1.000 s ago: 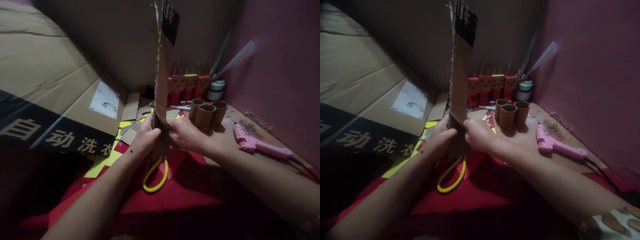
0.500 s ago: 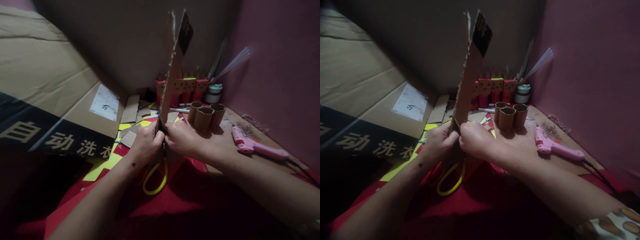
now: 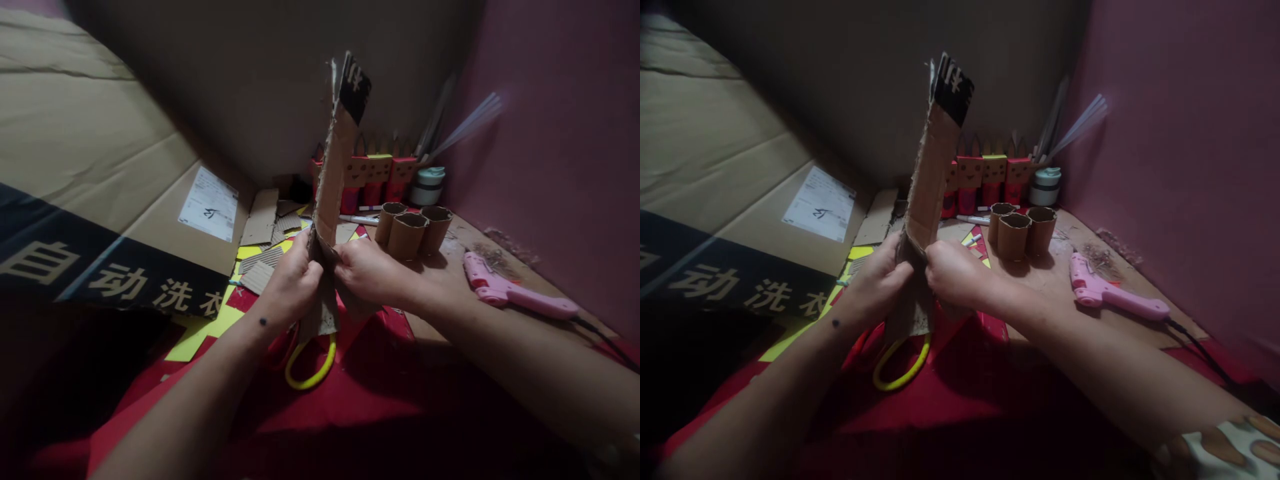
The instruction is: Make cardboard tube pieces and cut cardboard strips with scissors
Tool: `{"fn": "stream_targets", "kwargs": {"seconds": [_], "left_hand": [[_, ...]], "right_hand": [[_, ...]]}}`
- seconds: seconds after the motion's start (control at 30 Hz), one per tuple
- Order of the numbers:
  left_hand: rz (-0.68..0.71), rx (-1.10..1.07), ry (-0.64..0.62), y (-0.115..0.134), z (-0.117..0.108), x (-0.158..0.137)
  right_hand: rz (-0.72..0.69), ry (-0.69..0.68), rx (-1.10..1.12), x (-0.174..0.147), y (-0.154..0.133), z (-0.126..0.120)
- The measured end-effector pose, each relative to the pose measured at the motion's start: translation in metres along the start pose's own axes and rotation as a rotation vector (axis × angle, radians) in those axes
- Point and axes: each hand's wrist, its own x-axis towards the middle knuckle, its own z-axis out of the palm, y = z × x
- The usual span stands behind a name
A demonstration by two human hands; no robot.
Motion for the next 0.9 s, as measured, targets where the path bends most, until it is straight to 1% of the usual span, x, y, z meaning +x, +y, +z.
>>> {"fn": "stream_targets", "kwargs": {"seconds": [0.1, 0.17, 0.23, 0.3, 0.4, 0.5, 0.57, 0.63, 0.77, 0.9], "left_hand": [[-0.104, -0.161, -0.009, 0.0, -0.004, 0.002], [-0.219, -0.306, -0.061, 0.001, -0.006, 0.003], [-0.292, -0.368, -0.097, 0.003, -0.008, 0.003], [-0.267, -0.286, -0.094, 0.007, -0.009, 0.003], [-0.109, -0.055, -0.042, 0.01, -0.008, 0.003], [0.012, 0.082, 0.008, 0.009, -0.004, 0.003], [0.037, 0.082, 0.001, 0.007, -0.001, 0.003], [0.047, 0.022, -0.013, 0.005, 0.0, 0.002], [-0.023, -0.114, -0.032, 0.002, 0.001, 0.002], [-0.049, -0.081, 0.016, 0.003, 0.0, 0.001]], "right_hand": [[0.007, -0.012, 0.032, -0.001, 0.0, -0.002], [-0.03, 0.004, -0.012, -0.002, 0.0, 0.0], [-0.06, 0.007, -0.065, -0.004, 0.0, 0.002], [-0.074, -0.007, -0.108, -0.006, -0.001, 0.005], [-0.07, -0.002, -0.169, -0.007, -0.003, 0.005], [-0.076, -0.005, -0.165, -0.004, -0.006, 0.001], [-0.07, 0.0, -0.169, -0.001, -0.008, -0.003], [-0.059, 0.015, -0.204, 0.001, -0.011, -0.004], [-0.044, 0.002, -0.252, 0.004, -0.015, -0.001], [-0.044, 0.038, -0.225, 0.005, -0.014, 0.003]]}}
